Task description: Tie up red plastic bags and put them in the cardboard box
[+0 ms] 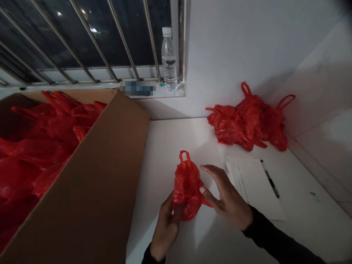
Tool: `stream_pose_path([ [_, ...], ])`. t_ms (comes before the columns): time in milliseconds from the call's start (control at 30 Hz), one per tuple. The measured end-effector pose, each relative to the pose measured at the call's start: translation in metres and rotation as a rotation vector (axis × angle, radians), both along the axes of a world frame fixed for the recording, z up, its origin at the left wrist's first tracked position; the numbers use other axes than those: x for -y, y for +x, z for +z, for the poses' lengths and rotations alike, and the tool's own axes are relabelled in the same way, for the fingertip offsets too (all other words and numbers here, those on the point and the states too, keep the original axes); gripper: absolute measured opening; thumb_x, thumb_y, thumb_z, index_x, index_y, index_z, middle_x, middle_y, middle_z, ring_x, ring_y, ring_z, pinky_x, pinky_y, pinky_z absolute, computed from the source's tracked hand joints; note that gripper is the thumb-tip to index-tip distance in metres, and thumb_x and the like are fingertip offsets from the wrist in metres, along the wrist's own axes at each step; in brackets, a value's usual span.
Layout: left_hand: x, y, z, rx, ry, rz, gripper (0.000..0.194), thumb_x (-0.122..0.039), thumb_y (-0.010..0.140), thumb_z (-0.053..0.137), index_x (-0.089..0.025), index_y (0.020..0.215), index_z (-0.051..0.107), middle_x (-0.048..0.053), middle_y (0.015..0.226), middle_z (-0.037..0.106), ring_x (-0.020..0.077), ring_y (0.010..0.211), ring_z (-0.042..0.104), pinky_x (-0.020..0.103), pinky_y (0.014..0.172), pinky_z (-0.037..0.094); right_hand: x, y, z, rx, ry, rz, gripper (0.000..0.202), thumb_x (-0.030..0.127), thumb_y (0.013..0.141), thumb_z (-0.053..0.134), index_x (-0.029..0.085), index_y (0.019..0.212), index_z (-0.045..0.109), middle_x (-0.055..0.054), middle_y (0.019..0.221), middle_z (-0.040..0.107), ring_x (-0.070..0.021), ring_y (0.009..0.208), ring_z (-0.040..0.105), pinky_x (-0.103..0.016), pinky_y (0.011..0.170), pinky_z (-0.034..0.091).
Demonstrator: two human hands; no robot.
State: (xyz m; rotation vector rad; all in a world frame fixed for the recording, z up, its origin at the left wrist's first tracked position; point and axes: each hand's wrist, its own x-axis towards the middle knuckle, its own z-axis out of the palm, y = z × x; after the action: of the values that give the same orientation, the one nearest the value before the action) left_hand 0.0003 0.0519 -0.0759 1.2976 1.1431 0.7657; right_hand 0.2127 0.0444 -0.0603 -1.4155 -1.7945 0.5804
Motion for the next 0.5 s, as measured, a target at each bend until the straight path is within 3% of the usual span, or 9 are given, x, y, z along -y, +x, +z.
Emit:
stream_pose_path([
  [67,-0.002,-0.001,-0.001,0.004,-0.01,-0.019,0.041,-0.047,0.093,0.06,-0.015,0.117,0.07,0.012,0.113,0.073,0.0298,0.11,0.065,0.038,0.097,0.052,-0.005,-0.002,-0.005,0.033,0.0,0.06,0.055,0.028,0.099,0.053,0.026,0.15,0.032,-0.01,0.141,0.054,-0.0247,0.131,0.051,-0.056,0.119,0.033],
  [133,-0.004,-0.005,-0.001,-0.007,-0.005,0.001,0.043,-0.05,0.094,0.059,-0.015,0.116,0.07,0.013,0.112,0.073,0.0297,0.107,0.067,0.039,0.095,0.053,-0.007,-0.001,-0.006,0.036,-0.012,0.051,0.045,0.028,0.1,0.052,0.025,0.143,0.04,-0.008,0.124,0.064,-0.0231,0.112,0.061,-0.059,0.117,0.034],
  [233,-0.005,-0.014,0.0,-0.054,0.024,0.138,0.046,-0.05,0.098,0.051,-0.017,0.128,0.061,0.014,0.122,0.068,0.0276,0.109,0.066,0.04,0.096,0.052,-0.007,0.004,-0.003,-0.018,-0.105,-0.058,0.028,0.031,0.1,0.052,0.025,0.127,0.054,-0.004,0.1,0.066,-0.0199,0.089,0.064,-0.044,0.091,0.054],
  [300,-0.001,-0.015,0.005,-0.125,0.122,0.272,0.049,-0.046,0.099,0.052,-0.021,0.141,0.048,0.014,0.137,0.058,0.027,0.12,0.059,0.044,0.104,0.047,-0.006,0.007,0.001,-0.062,-0.186,-0.095,0.024,0.035,0.1,0.052,0.026,0.122,0.057,-0.002,0.093,0.064,-0.018,0.08,0.062,-0.032,0.068,0.053],
  [367,0.005,-0.009,0.012,-0.259,0.353,0.336,0.053,-0.037,0.097,0.057,-0.025,0.147,0.041,0.012,0.145,0.05,0.0273,0.131,0.05,0.047,0.111,0.04,-0.005,0.007,0.005,-0.091,-0.228,-0.077,0.022,0.035,0.101,0.051,0.026,0.119,0.059,-0.001,0.089,0.063,-0.0161,0.073,0.059,-0.027,0.058,0.046],
  [433,0.008,0.002,0.017,-0.402,0.592,0.24,0.051,-0.026,0.096,0.058,-0.029,0.145,0.045,0.009,0.145,0.05,0.0271,0.135,0.045,0.048,0.113,0.037,-0.005,0.004,0.007,-0.111,-0.231,-0.053,0.02,0.034,0.101,0.051,0.025,0.116,0.06,-0.001,0.09,0.064,-0.0153,0.074,0.059,-0.026,0.058,0.044],
  [500,0.006,0.011,0.019,-0.463,0.669,0.084,0.047,-0.019,0.094,0.059,-0.031,0.139,0.055,0.006,0.137,0.058,0.0276,0.129,0.048,0.048,0.11,0.038,-0.005,0.002,0.01,-0.121,-0.239,-0.037,0.018,0.033,0.101,0.051,0.026,0.114,0.061,0.0,0.091,0.065,-0.015,0.076,0.06,-0.026,0.06,0.043],
])
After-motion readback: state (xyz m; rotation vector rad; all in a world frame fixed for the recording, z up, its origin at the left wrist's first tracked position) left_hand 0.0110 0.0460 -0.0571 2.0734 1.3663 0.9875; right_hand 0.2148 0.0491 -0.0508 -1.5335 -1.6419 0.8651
